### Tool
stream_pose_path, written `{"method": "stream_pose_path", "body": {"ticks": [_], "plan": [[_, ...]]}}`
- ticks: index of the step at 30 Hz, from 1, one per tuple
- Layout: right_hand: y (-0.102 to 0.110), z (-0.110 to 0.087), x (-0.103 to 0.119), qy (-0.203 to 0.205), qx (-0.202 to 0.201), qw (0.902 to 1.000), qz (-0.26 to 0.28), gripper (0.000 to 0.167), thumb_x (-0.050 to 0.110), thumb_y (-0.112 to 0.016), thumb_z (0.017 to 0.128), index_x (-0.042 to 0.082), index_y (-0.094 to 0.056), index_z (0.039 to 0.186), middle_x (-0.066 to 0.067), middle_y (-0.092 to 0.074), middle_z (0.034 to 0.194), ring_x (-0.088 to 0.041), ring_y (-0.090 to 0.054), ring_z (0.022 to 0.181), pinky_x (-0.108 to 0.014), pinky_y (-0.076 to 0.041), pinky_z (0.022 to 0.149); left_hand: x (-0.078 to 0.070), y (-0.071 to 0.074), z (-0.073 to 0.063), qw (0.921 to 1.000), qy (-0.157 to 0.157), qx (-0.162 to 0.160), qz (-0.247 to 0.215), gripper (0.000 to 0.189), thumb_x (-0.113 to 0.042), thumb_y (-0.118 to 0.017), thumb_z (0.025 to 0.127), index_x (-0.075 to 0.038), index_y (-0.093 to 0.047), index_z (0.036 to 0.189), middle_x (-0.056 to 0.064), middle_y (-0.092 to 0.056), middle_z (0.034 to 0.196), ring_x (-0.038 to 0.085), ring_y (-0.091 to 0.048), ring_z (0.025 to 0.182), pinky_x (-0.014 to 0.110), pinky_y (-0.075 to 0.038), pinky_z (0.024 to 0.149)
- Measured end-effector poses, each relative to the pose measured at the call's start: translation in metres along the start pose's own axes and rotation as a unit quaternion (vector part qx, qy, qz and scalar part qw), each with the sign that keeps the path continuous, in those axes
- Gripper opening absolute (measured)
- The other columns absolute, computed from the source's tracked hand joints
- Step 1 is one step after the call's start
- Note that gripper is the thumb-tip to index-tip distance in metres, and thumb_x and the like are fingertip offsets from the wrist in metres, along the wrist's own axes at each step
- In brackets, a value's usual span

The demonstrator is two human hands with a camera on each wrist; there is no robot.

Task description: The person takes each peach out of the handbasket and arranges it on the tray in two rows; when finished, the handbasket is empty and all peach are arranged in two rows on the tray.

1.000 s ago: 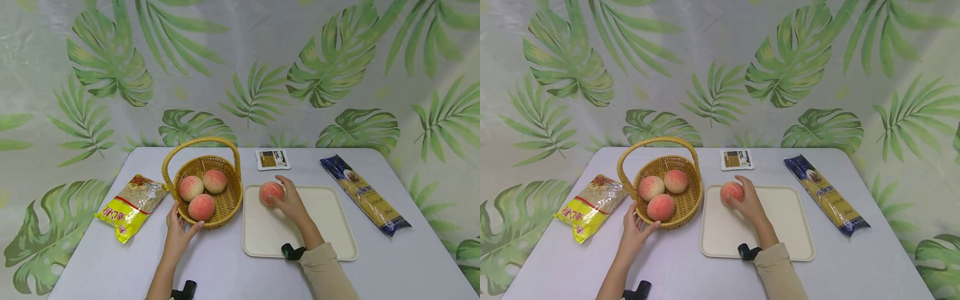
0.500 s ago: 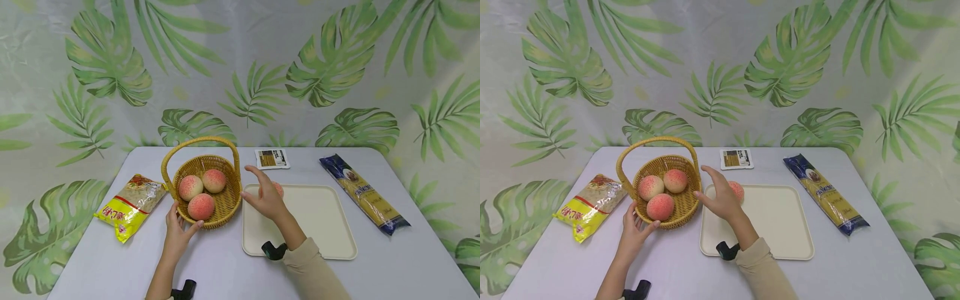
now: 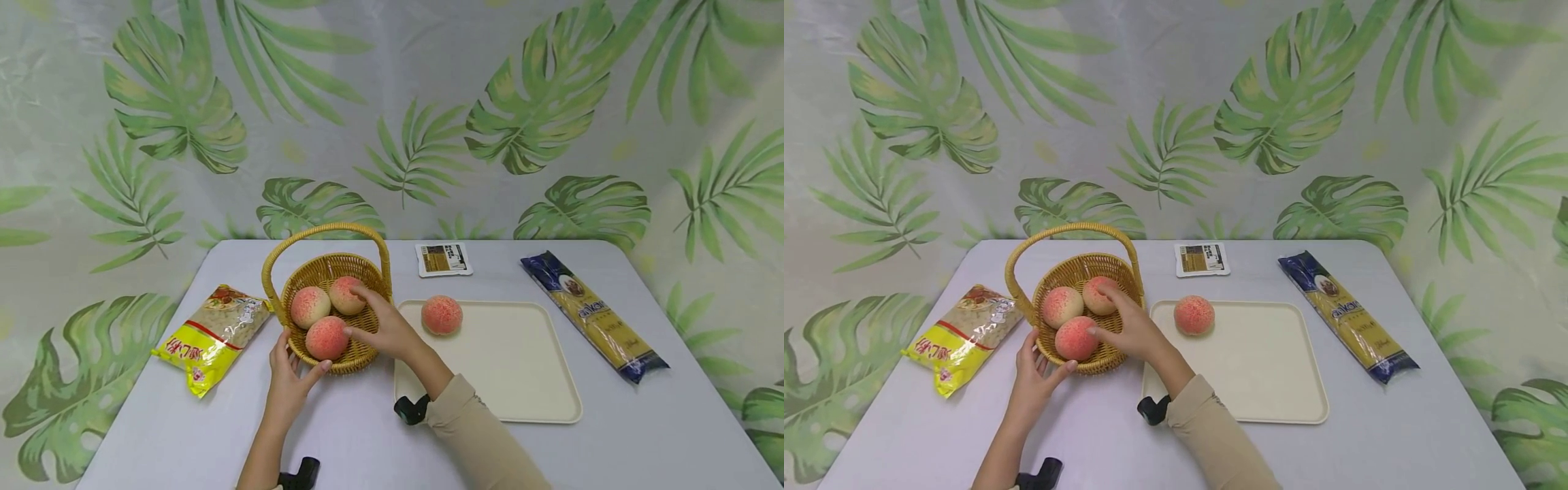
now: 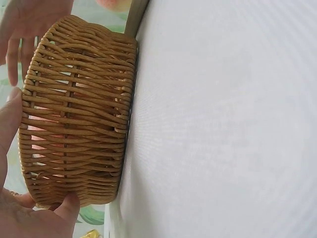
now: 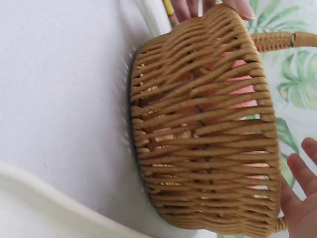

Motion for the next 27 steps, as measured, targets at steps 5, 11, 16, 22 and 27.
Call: {"method": "stream_pose_path", "body": {"ticks": [5, 11, 16, 22, 27], "plan": [[-0.012, 0.004, -0.005, -0.029, 0.037, 0.9989, -0.002, 0.068, 0.039, -0.064, 0.081, 0.017, -0.033, 0.137, -0.002, -0.039, 0.136, -0.019, -0.035, 0.124, -0.043, -0.033, 0.1, 0.0, -0.001, -0.001, 1.0, 0.002, 0.002, 0.001, 0.101, -0.029, -0.073, 0.075, -0.008, -0.003, 0.143, 0.021, -0.004, 0.139, 0.036, -0.016, 0.129, 0.04, -0.021, 0.107], [-0.02, 0.011, -0.008, -0.048, 0.076, 0.9958, -0.012, 0.07, 0.042, -0.064, 0.081, 0.019, -0.032, 0.138, 0.002, -0.04, 0.136, -0.016, -0.039, 0.121, -0.04, -0.034, 0.1, -0.001, -0.001, -0.002, 1.0, 0.005, 0.006, -0.005, 0.1, -0.029, -0.072, 0.076, -0.009, -0.001, 0.143, 0.02, -0.002, 0.14, 0.036, -0.015, 0.13, 0.04, -0.02, 0.107], [-0.027, 0.018, -0.008, -0.05, 0.111, 0.9926, 0.003, 0.07, 0.038, -0.067, 0.08, 0.013, -0.034, 0.137, -0.003, -0.042, 0.134, -0.016, -0.041, 0.12, -0.034, -0.033, 0.101, -0.002, -0.001, -0.002, 1.0, 0.002, 0.006, -0.007, 0.101, -0.031, -0.072, 0.076, -0.009, -0.001, 0.143, 0.02, -0.003, 0.14, 0.035, -0.014, 0.13, 0.039, -0.019, 0.107], [-0.037, 0.024, -0.012, -0.059, 0.147, 0.9871, 0.022, 0.07, 0.035, -0.069, 0.078, 0.013, -0.037, 0.136, 0.0, -0.041, 0.134, -0.014, -0.039, 0.12, -0.028, -0.033, 0.1, 0.0, -0.001, -0.001, 1.0, 0.002, 0.002, -0.005, 0.1, -0.031, -0.072, 0.075, -0.009, -0.003, 0.143, 0.02, -0.004, 0.14, 0.033, -0.015, 0.13, 0.038, -0.02, 0.107], [-0.042, 0.028, -0.013, -0.054, 0.168, 0.9841, 0.023, 0.064, 0.031, -0.07, 0.078, 0.014, -0.042, 0.133, 0.003, -0.043, 0.132, -0.011, -0.036, 0.122, -0.029, -0.031, 0.102, 0.002, -0.001, 0.0, 1.0, -0.001, 0.002, -0.003, 0.1, -0.031, -0.072, 0.075, -0.009, -0.003, 0.143, 0.02, -0.005, 0.14, 0.034, -0.015, 0.13, 0.039, -0.021, 0.107]]}}
Point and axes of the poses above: each hand's wrist, its own z-axis towards the middle knuckle, its own y-axis out of the back of the hand, x = y × z, the point moved 7 cm from there along z, towards the middle knuckle
